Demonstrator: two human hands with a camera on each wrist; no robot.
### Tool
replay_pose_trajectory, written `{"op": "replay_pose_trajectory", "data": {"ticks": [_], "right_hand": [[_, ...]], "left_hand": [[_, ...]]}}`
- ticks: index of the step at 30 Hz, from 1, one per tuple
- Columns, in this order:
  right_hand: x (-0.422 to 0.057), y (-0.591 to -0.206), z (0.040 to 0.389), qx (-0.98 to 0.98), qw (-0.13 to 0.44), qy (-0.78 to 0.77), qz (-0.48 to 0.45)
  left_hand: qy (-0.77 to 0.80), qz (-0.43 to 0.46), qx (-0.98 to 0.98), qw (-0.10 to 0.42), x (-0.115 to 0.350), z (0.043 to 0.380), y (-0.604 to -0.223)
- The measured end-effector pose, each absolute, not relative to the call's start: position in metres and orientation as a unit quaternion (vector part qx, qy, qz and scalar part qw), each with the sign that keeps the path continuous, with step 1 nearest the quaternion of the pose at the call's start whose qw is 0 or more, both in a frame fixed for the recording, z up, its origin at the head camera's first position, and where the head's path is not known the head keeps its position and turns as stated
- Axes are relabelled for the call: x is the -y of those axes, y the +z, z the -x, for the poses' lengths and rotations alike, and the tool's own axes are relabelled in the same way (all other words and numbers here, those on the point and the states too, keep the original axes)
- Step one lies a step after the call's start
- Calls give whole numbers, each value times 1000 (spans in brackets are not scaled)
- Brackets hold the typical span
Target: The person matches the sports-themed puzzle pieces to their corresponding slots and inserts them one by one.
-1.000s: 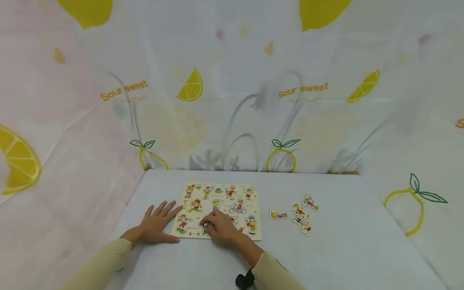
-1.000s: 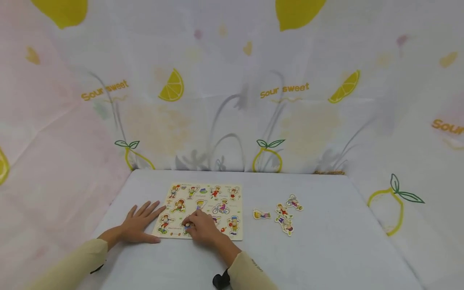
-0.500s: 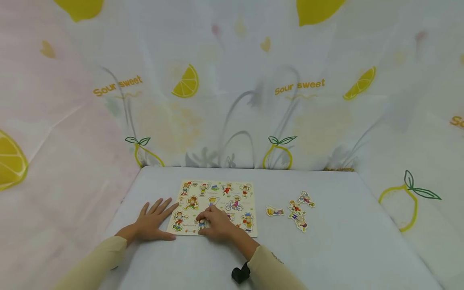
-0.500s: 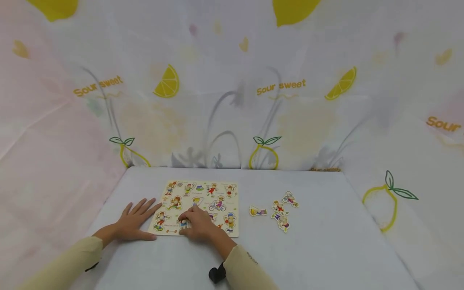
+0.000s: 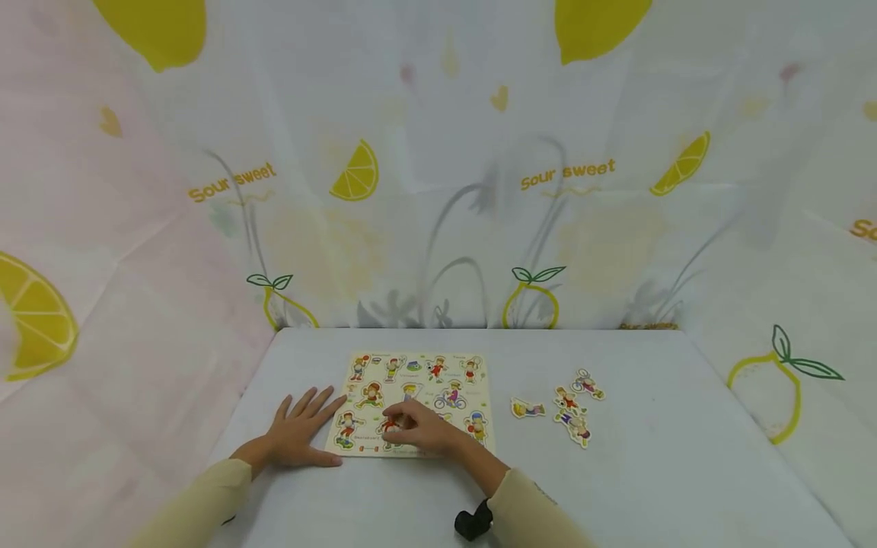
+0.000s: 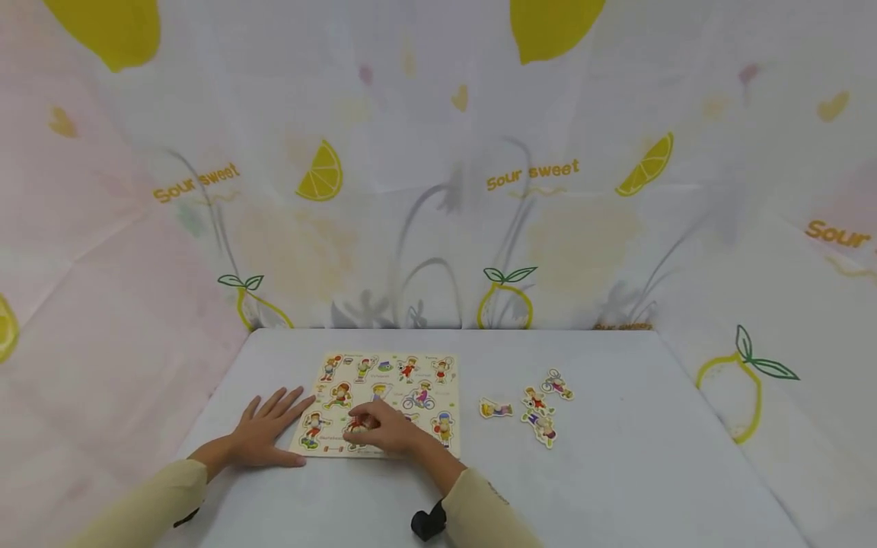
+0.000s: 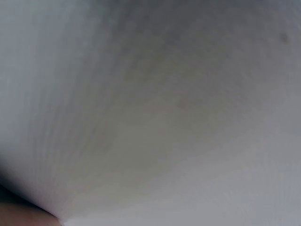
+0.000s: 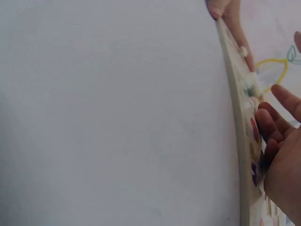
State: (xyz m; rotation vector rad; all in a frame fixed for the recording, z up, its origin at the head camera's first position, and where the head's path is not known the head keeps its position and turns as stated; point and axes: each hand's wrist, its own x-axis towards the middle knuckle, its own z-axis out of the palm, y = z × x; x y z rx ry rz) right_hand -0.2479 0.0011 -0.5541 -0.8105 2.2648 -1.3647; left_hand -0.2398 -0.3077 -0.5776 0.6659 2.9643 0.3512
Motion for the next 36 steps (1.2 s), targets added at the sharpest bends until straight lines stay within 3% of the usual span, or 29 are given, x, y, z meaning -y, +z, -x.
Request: {"op": "replay_pose_trajectory", "data": {"ticks": [2, 5, 14, 19, 26, 36], "right_hand": [[-8, -549, 248, -772, 214, -532, 275], [-18, -545, 242, -779, 197, -525, 280], [-49, -534, 223, -898, -40, -268, 347], [-79, -531, 231, -922, -104, -117, 353], [-120, -536, 240, -946, -86, -74, 303], [-174, -543, 253, -958, -117, -111, 238]], "left_hand": [[122, -217, -968, 40, 307, 240, -578], [112, -215, -969, 43, 308, 240, -580], [134, -234, -962, 45, 309, 235, -570], [127, -225, -965, 54, 306, 235, -563], [108, -213, -969, 61, 307, 237, -569], [119, -219, -967, 59, 305, 233, -566]]}}
